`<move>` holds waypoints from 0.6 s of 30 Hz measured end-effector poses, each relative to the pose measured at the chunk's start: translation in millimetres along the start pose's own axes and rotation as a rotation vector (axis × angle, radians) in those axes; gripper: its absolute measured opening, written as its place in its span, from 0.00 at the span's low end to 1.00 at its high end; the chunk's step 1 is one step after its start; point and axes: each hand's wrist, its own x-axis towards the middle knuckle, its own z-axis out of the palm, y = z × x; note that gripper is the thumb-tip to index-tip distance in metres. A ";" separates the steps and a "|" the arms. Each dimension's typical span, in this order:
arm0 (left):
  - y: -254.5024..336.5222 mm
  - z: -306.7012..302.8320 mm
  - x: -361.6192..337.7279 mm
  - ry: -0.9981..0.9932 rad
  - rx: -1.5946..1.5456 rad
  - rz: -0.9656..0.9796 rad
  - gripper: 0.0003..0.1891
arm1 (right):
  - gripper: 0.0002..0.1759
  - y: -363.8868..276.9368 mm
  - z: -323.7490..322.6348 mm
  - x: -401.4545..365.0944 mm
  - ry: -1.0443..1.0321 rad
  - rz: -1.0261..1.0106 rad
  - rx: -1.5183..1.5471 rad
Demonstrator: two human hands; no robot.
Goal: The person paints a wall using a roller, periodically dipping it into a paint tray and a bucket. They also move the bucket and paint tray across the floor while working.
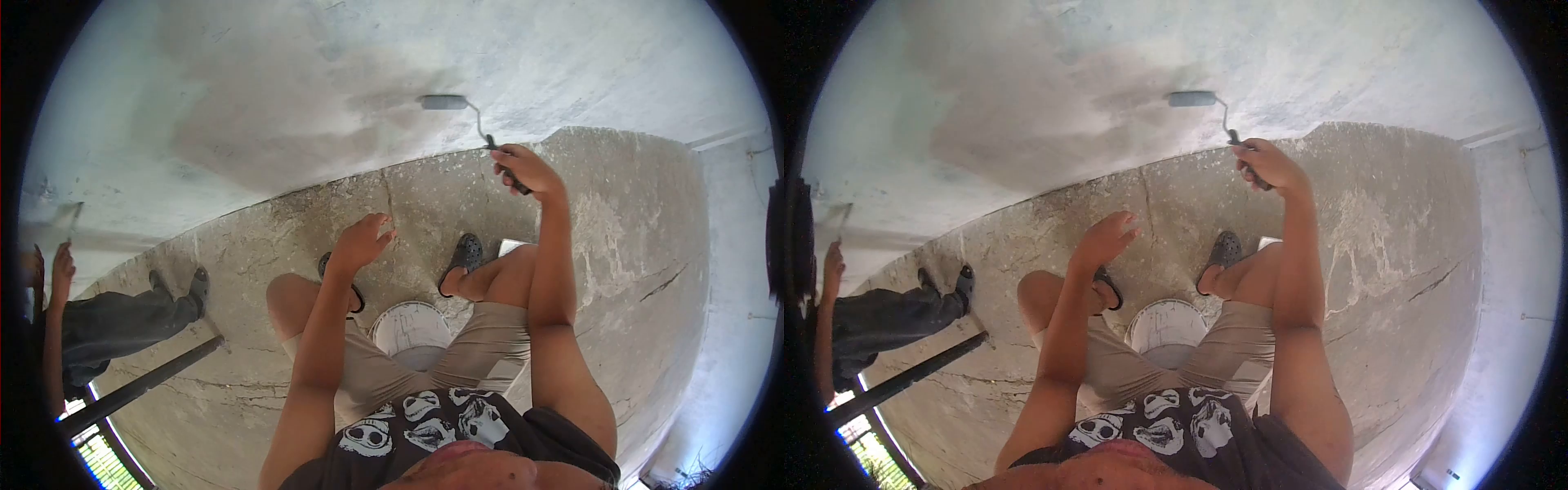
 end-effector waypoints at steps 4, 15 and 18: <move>1.3 3.2 -1.4 0.015 0.044 0.025 0.23 | 0.17 53.6 47.6 70.4 0.007 0.048 -0.094; -4.5 1.1 -3.3 0.047 0.056 0.007 0.23 | 0.16 10.9 58.2 20.9 0.022 -0.028 -0.057; -2.2 0.0 -6.7 0.051 0.021 0.033 0.23 | 0.16 -13.9 49.4 -3.3 0.043 -0.037 -0.018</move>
